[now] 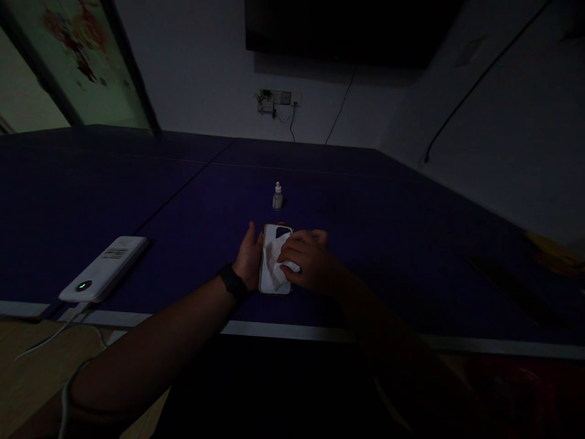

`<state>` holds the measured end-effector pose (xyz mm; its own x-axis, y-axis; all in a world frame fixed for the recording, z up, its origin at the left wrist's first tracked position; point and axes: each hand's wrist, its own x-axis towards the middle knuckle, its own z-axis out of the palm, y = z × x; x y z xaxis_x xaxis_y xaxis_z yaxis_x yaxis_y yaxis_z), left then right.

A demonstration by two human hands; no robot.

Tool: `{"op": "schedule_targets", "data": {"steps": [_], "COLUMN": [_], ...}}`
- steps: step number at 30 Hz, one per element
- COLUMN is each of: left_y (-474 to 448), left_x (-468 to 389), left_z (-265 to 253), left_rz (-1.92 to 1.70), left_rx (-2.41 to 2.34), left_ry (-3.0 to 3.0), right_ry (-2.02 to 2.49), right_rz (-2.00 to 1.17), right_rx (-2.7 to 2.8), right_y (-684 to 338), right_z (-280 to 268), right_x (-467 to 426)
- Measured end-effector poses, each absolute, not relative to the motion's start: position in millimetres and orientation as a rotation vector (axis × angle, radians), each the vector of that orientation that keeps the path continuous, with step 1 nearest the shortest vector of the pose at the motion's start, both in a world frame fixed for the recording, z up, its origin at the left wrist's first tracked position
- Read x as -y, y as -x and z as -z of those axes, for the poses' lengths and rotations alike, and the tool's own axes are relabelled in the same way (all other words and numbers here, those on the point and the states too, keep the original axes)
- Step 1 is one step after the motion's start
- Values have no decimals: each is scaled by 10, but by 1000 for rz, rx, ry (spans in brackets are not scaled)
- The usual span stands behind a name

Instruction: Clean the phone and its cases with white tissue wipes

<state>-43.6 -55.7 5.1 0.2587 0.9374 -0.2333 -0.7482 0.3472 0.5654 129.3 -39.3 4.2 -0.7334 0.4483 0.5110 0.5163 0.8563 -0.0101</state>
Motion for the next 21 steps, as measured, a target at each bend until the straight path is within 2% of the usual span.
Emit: {"op": "schedule_targets", "data": {"steps": [8, 17, 21], "left_y": [450, 470, 453], "left_x": [534, 540, 550], "left_z": [-59, -35, -82], "left_rz": [-1194, -1225, -1241], "left_rx": [-551, -560, -549], "left_ry": [-376, -355, -339], "right_ry": [885, 660, 812], "right_rz": [213, 93, 160], "right_rx": [2342, 2518, 2425], "right_y": [-1280, -1255, -1276], "right_z": [-40, -38, -50], "right_x": [399, 429, 422]}}
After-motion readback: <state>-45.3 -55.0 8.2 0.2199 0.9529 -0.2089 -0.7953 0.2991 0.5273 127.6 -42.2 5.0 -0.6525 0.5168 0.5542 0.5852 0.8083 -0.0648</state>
